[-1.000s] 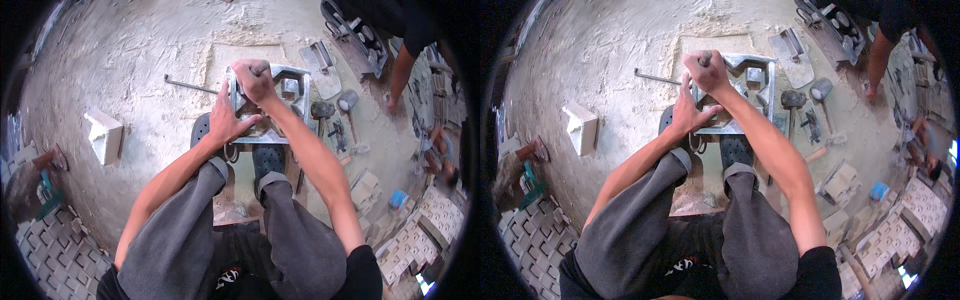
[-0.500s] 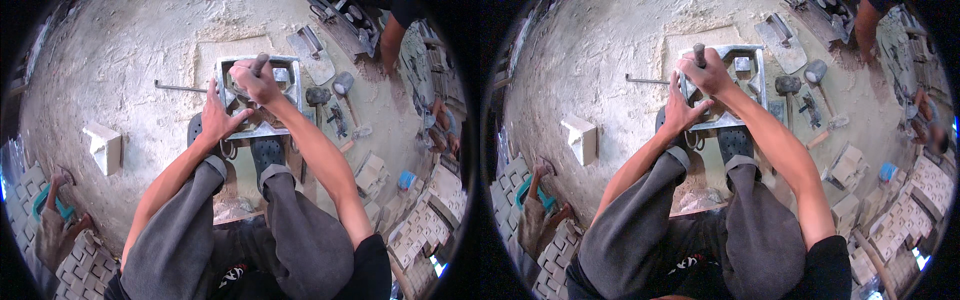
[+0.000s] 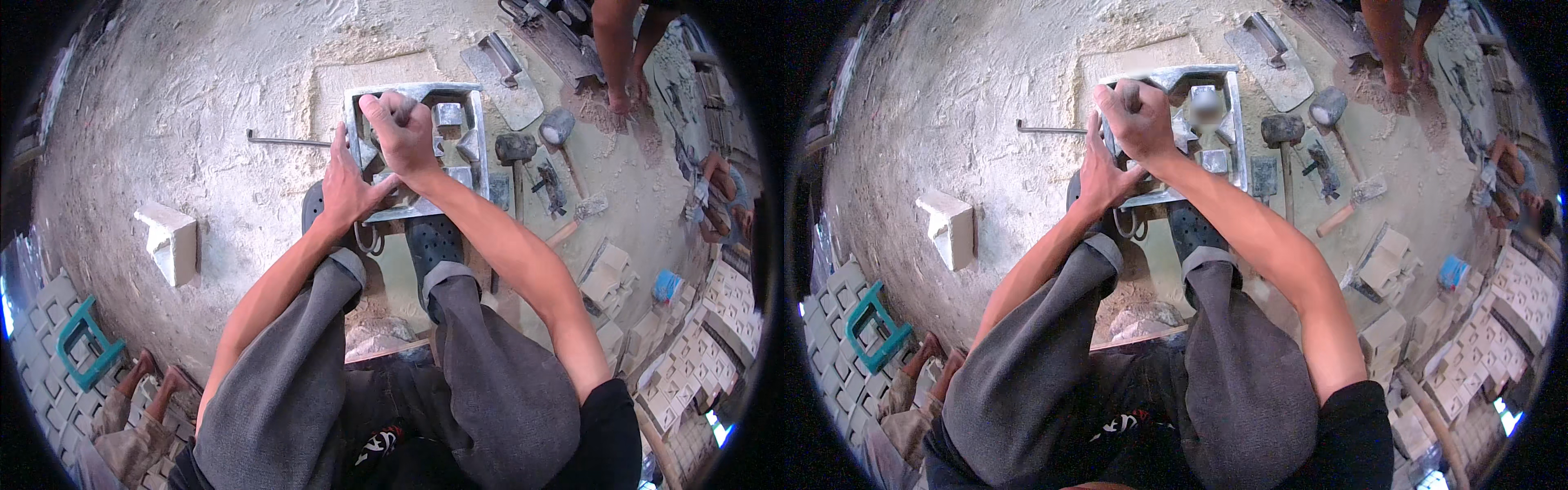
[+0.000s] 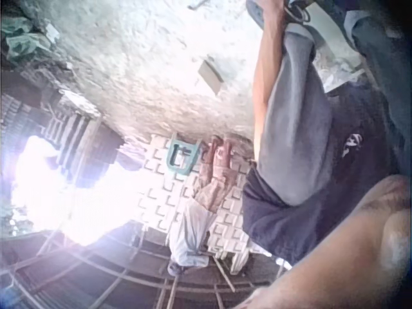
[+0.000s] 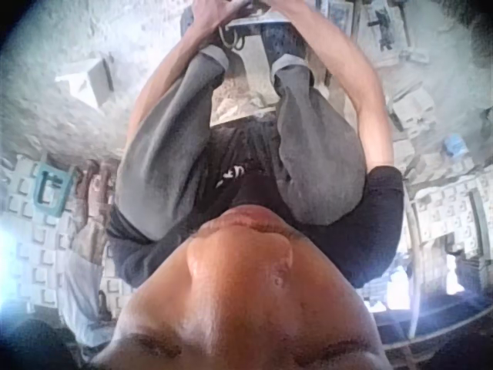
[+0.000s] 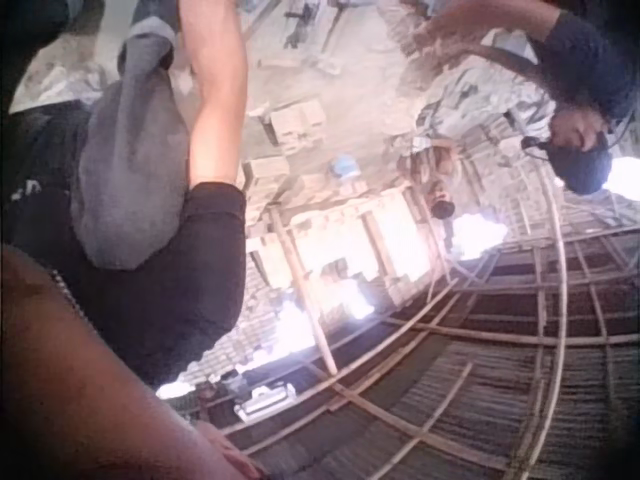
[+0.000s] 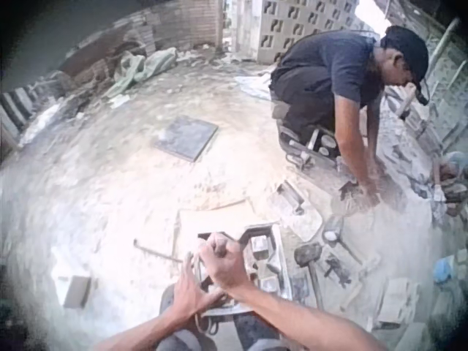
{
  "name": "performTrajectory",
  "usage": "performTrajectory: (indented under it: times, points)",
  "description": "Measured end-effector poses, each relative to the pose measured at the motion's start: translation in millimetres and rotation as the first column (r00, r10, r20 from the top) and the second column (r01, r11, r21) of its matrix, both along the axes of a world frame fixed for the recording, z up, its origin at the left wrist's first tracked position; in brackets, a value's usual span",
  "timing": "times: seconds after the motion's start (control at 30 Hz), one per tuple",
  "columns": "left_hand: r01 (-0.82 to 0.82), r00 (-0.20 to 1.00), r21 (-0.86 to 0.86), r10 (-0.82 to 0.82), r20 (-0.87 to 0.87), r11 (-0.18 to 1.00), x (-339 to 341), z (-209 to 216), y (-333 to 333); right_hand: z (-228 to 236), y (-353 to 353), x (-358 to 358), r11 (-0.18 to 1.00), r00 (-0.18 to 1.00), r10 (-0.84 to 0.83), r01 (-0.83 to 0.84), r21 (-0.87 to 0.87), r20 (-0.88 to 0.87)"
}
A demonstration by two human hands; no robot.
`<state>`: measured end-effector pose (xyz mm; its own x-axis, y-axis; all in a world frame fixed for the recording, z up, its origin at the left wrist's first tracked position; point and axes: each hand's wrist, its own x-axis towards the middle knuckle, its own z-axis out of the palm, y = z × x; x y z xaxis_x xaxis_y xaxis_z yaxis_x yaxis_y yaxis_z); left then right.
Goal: The person uses a metal scraping tool to clean out dust and stone residue from a star-shaped decorative mold while holding the frame steady.
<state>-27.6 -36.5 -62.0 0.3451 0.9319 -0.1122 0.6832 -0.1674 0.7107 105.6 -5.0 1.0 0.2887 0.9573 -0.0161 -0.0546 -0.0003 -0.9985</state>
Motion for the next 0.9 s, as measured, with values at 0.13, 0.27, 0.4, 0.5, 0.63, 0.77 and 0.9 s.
performTrajectory:
  times: [0.13, 0.27, 0.4, 0.5, 0.63, 0.77, 0.9]
  points:
    - [0.014, 1.0, 0.049, -0.014, 0.001, 0.999, -7.6, 1.0, 2.2, 35.3, 2.1, -1.4, 0.984, 0.985, 0.168, -0.165, 0.061, -0.034]
    - [0.003, 0.977, 0.182, -0.042, 0.209, 0.983, -8.7, 0.0, 2.6, 56.7, 2.3, 11.0, 0.97, 0.967, 0.231, -0.22, 0.102, -0.109]
    - [-0.113, 0.776, 0.271, -0.086, 0.625, 0.956, 0.7, 11.0, 20.0, -10.4, 12.9, 14.0, 0.913, 0.923, 0.329, -0.365, 0.185, 0.199]
    - [-0.02, 0.704, 0.269, -0.178, 0.688, 0.963, 16.6, 41.6, 44.9, -3.2, 13.5, 25.5, 0.897, 0.799, 0.361, -0.439, 0.055, 0.48]
    - [0.24, 0.687, 0.17, -0.292, 0.665, 0.956, 35.8, 73.9, 72.4, -0.6, 2.9, 69.0, 0.882, 0.667, 0.148, -0.423, 0.208, 0.731]
    - [0.338, 0.666, -0.147, -0.126, 0.735, 0.93, 52.1, 71.2, 86.6, -45.0, -57.0, 109.5, 0.996, 0.511, -0.088, 0.045, 0.075, 0.855]
    - [0.332, 0.708, -0.303, -0.024, 0.706, 0.893, 57.4, 77.7, 95.6, -81.9, -106.9, 108.4, 0.966, 0.497, -0.162, 0.256, 0.035, 0.852]
